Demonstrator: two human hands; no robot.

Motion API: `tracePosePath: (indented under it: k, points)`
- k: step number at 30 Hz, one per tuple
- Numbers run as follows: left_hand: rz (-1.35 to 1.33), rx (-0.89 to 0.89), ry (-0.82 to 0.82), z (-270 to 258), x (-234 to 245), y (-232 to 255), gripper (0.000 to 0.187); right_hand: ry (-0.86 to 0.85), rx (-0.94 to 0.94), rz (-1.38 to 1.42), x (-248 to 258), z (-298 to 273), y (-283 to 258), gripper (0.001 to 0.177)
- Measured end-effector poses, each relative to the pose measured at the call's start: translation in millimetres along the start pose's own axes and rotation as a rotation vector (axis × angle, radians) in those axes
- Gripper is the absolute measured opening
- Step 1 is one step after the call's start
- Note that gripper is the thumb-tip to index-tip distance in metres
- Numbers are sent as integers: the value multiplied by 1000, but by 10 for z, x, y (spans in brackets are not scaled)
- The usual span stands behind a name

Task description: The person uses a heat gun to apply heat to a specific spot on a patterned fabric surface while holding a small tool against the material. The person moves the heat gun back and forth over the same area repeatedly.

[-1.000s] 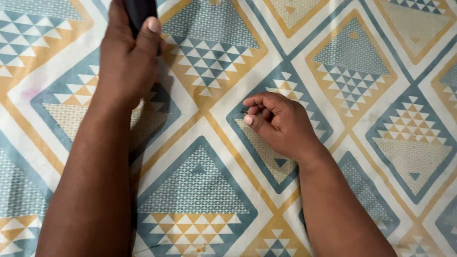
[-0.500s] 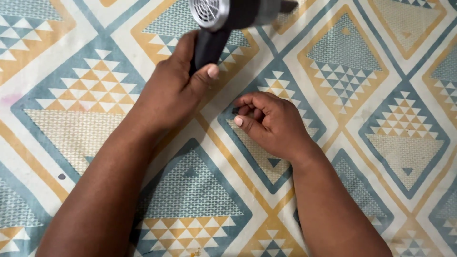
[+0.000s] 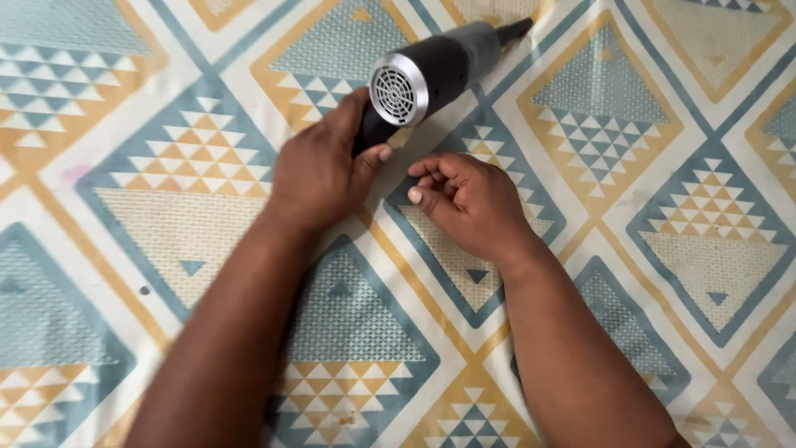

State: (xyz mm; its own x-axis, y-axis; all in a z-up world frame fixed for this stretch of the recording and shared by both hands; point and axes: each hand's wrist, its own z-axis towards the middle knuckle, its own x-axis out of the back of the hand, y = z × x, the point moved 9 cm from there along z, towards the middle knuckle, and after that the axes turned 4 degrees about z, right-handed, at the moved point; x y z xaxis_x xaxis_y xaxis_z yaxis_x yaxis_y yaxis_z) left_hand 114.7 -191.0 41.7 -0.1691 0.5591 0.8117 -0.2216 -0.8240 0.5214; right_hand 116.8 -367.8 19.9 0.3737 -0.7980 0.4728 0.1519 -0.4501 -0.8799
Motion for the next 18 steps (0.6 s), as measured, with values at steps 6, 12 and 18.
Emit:
tracePosePath:
  k: [6,12,18]
  points:
    - [-12,148,112,-148,-42,113,62,-6,-10,108,-30,23,48,30]
    - [-85,90,141,-180,145,176,57,7,-10,27,14,14,2,30]
    - [35,264,250,-362,608,-169,51,-15,-23,29,4,-49,-22,26]
